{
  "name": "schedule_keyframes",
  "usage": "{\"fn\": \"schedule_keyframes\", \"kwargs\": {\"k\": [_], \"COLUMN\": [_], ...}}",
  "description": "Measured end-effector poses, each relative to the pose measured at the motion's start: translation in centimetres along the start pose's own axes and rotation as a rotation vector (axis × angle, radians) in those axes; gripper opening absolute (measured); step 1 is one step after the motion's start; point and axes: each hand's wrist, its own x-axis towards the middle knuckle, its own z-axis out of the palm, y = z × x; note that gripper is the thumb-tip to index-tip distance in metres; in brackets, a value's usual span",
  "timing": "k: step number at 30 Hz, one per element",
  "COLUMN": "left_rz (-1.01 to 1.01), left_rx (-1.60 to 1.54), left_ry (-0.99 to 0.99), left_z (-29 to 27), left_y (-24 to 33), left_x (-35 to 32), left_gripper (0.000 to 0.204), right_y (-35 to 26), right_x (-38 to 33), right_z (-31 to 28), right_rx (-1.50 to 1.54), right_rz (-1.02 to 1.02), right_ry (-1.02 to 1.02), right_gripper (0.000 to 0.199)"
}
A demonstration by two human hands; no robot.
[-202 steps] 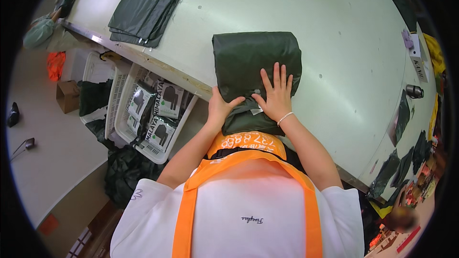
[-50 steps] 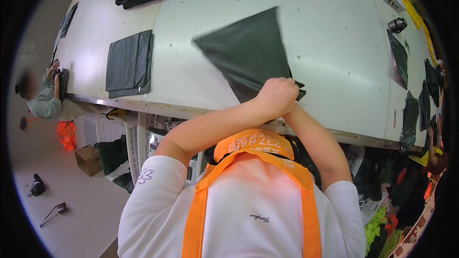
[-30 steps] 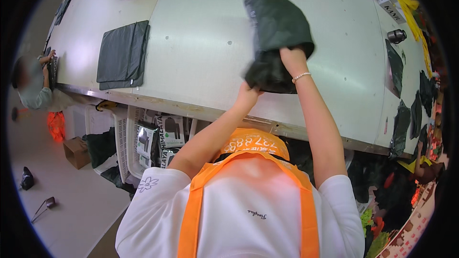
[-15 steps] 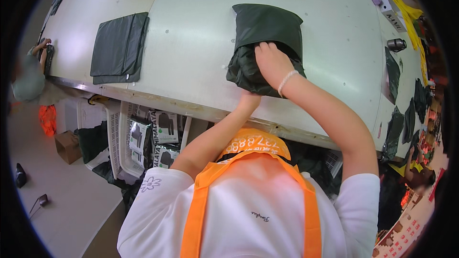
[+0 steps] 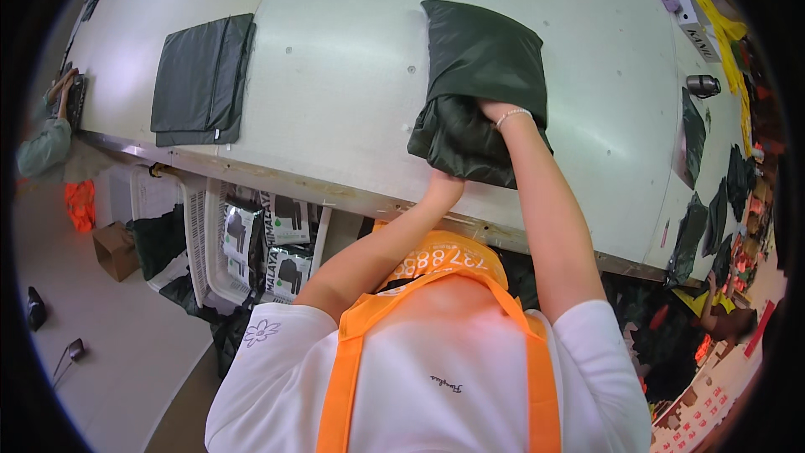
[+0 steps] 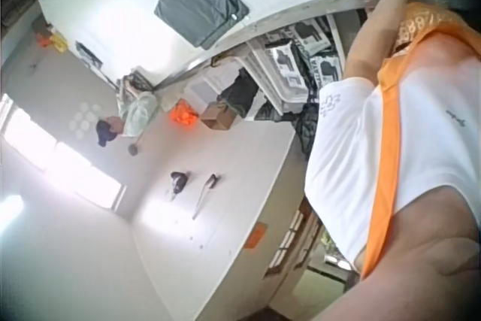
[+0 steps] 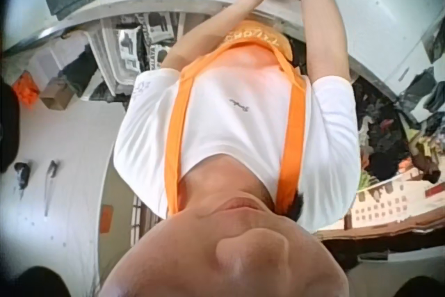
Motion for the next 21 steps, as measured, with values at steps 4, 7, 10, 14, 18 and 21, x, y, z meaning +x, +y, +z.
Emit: {"fn": "schedule_keyframes", "kwargs": {"k": [4, 7, 10, 14, 18, 21], "left_rz": [0.124, 0.050, 0.009, 0.037, -0.018, -0.282], "left_rx": [0.091, 0.018, -0.009, 0.327, -0.121, -1.292], "left_ry": [0.021, 0.013, -0.004, -0.124, -0.170, -0.140], "left_z": [-0.5, -0.6, -0.4, 0.5, 1.2, 0.0], "left_y": [0.9, 0.2, -0.4, -0.5, -0.9, 3.3], "left_x": [0.8, 1.2, 0.5, 1.2, 3.5, 2.3], "left_gripper": [0.052, 0.057, 0.058, 0.062, 0.066, 0.059], "right_y": [1.1, -3.1, -5.2, -1.5, -3.7, -3.6], "right_x": [0.1, 0.6, -0.6, -3.5, -5.8, -12.0], "right_z": [-1.2, -4.4, -3.4, 1.7, -2.2, -5.5], "right_rx": [-0.033, 0.000, 0.004, 0.039, -0.003, -0.091], "right_rz": [0.020, -0.051, -0.026, -0.006, 0.057, -0.204], "right_ry": [-0.145, -0.019, 0.020, -0.188, -0.350, -0.300], "right_gripper": [0.078, 0.068, 0.056, 0.054, 0.061, 0.070]}}
